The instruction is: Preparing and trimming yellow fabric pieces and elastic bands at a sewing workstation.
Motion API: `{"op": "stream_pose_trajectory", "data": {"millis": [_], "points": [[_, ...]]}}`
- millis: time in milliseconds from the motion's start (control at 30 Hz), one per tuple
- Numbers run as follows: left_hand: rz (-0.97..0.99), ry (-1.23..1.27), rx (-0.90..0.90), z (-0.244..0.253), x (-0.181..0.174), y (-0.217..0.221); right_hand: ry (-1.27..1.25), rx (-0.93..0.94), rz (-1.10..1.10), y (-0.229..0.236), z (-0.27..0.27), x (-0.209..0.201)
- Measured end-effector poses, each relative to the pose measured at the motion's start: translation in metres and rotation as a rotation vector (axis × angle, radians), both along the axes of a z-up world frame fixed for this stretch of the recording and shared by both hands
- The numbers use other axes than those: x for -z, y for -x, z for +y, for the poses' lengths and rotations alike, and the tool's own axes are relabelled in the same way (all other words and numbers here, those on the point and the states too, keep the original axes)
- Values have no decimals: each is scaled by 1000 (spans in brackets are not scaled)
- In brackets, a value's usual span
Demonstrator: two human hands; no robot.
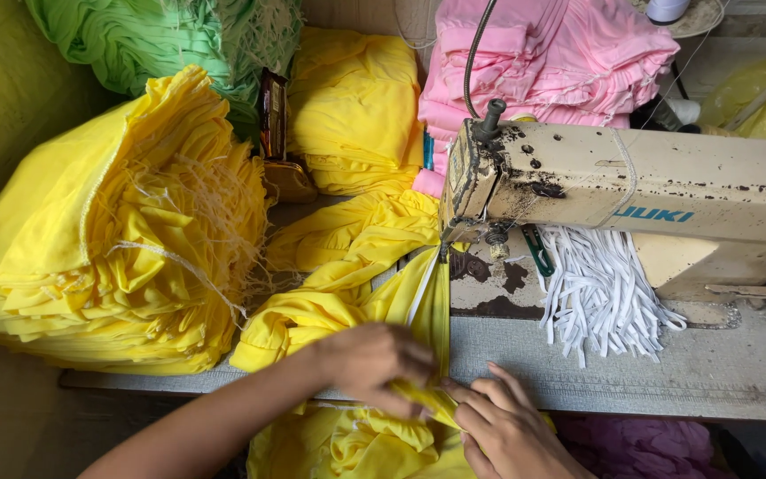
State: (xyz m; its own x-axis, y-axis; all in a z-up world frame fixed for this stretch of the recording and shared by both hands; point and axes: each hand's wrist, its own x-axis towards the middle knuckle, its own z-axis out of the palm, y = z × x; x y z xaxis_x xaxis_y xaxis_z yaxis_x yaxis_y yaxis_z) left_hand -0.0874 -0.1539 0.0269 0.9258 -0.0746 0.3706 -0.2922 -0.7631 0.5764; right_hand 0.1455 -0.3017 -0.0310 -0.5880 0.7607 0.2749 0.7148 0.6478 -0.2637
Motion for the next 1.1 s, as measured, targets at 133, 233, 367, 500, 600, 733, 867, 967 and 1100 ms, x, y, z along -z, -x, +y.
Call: {"op": "stream_pose_trajectory", "data": {"millis": [133, 233, 367, 500, 600, 733, 867, 967, 1100], "points": [[92, -319, -77, 30, -3, -29, -98, -73, -65, 6, 9, -15], [168, -412, -62, 35, -8, -28, -126, -94, -76, 1, 12, -11], [78, -317, -24, 31, 11, -6, -48, -69, -81, -11, 9, 18], [20, -262, -8, 39, 16, -1, -100, -64, -108, -9, 14, 21], [3, -290, -27, 47, 19, -2, -169, -47, -140, -8, 23, 18], [64, -342, -94, 60, 18, -6, -144, -17, -108, -6, 38, 2], [88, -405, -160, 72, 20, -9, -2, 69, -67, -3, 50, -14], [123, -441, -212, 79, 21, -10, 3, 89, -83, 0, 64, -24], [137, -494, -296, 90, 34, -12, 101, 138, -113, -2, 81, -26]]}}
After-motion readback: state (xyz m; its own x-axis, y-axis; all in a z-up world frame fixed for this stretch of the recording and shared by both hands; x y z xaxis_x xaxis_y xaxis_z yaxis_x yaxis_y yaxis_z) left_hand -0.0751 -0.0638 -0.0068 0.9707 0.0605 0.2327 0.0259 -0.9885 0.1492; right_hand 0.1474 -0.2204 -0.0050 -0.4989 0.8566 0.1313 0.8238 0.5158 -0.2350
